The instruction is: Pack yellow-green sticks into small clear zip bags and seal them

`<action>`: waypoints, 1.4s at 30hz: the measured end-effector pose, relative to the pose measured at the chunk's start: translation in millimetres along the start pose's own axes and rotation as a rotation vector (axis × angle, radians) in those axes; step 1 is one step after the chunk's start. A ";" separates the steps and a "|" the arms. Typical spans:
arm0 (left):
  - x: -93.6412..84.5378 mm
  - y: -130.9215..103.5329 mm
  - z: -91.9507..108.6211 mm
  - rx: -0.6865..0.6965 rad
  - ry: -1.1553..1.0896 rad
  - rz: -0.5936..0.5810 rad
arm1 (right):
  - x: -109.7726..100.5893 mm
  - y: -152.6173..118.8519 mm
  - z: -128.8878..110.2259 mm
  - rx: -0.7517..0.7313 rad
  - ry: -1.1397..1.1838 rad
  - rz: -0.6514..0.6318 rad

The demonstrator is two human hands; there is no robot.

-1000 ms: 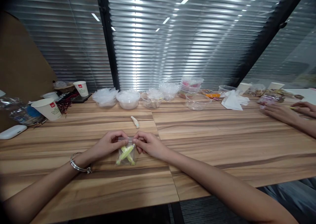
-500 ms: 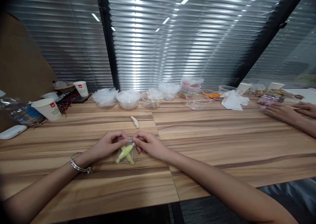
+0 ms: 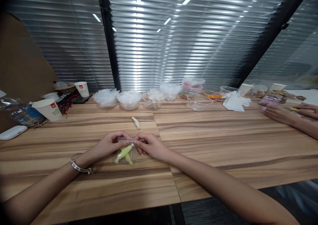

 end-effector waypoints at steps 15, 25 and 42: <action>-0.5 0.0 -4.8 0.011 0.042 -0.012 | 1.6 0.2 -4.8 -0.015 -0.082 -0.016; 0.7 -2.2 -0.4 0.025 0.100 -0.014 | 0.7 0.0 -3.6 -0.024 -0.117 -0.031; 0.7 -1.3 1.3 0.054 0.153 -0.078 | 2.0 -0.3 -5.0 -0.071 -0.180 -0.060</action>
Point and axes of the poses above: each hand's wrist, its own y-axis towards the middle knuckle, its own x-axis out of the palm, z = x × y, the point moved 2 cm from there along y, towards the middle knuckle, and after that the axes turned 2 degrees about -x, right-handed, at the moved point
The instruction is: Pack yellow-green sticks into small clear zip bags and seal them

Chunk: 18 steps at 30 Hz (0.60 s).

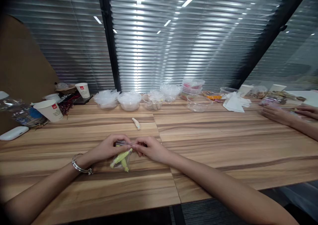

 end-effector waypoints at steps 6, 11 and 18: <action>-1.3 -0.4 1.7 0.035 0.007 0.017 | 0.9 -0.1 0.7 0.012 0.006 -0.010; -0.5 -0.7 1.8 0.049 0.006 0.029 | 1.2 -1.1 0.5 0.015 -0.022 -0.004; 0.2 2.4 -6.5 -0.025 -0.135 0.058 | -1.7 -2.7 0.8 0.038 0.055 0.046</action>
Point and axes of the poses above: each hand's wrist, its own y-axis towards the middle knuckle, its own x-axis out of the palm, z = x × y, the point moved 2 cm from there along y, towards the middle knuckle, and after that the axes turned 2 degrees about -x, right-handed, at the moved point
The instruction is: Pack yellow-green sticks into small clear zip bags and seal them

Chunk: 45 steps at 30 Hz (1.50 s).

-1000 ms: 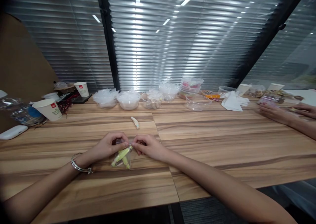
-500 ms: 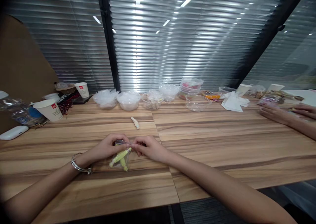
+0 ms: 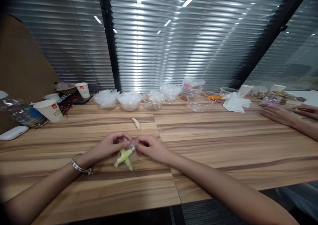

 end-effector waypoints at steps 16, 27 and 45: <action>-0.5 0.3 -7.8 -0.014 -0.017 0.037 | 0.4 1.2 0.1 0.033 0.045 0.032; -3.2 3.8 -4.0 -0.015 -0.160 0.094 | -2.7 1.0 -0.7 0.030 0.117 0.121; -3.7 1.7 -4.1 -0.064 -0.193 0.176 | -1.7 2.7 3.1 0.037 0.154 0.123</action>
Point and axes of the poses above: each hand's wrist, its own y-axis towards the middle knuckle, its own x-axis out of the palm, z = x × y, the point moved 2 cm from there along y, towards the middle knuckle, and after that the axes turned 2 degrees about -x, right-handed, at the moved point
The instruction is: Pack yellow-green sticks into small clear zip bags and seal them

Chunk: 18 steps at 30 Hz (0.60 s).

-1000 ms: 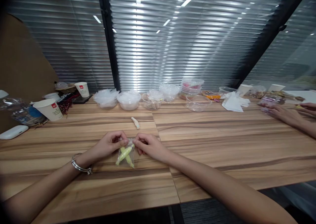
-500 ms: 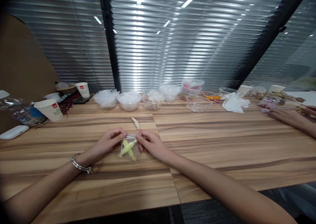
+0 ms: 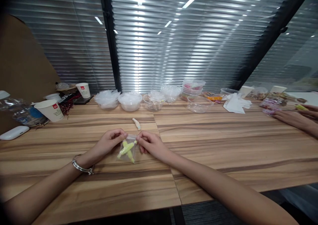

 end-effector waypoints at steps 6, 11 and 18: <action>0.0 3.4 -0.6 -0.010 -0.107 0.009 | -0.5 0.5 -1.0 -0.012 0.062 0.067; -0.7 1.2 1.1 0.016 -0.099 0.029 | -0.5 0.1 -2.0 -0.001 0.093 0.049; -1.3 0.1 0.2 0.010 -0.056 0.047 | -0.6 1.8 0.4 0.011 0.098 0.047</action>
Point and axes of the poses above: each hand's wrist, its own y-axis towards the middle knuckle, its own x-axis out of the palm, z = x × y, the point moved 2 cm from there along y, towards the middle knuckle, and after that the axes turned 2 degrees about -x, right-handed, at the moved point
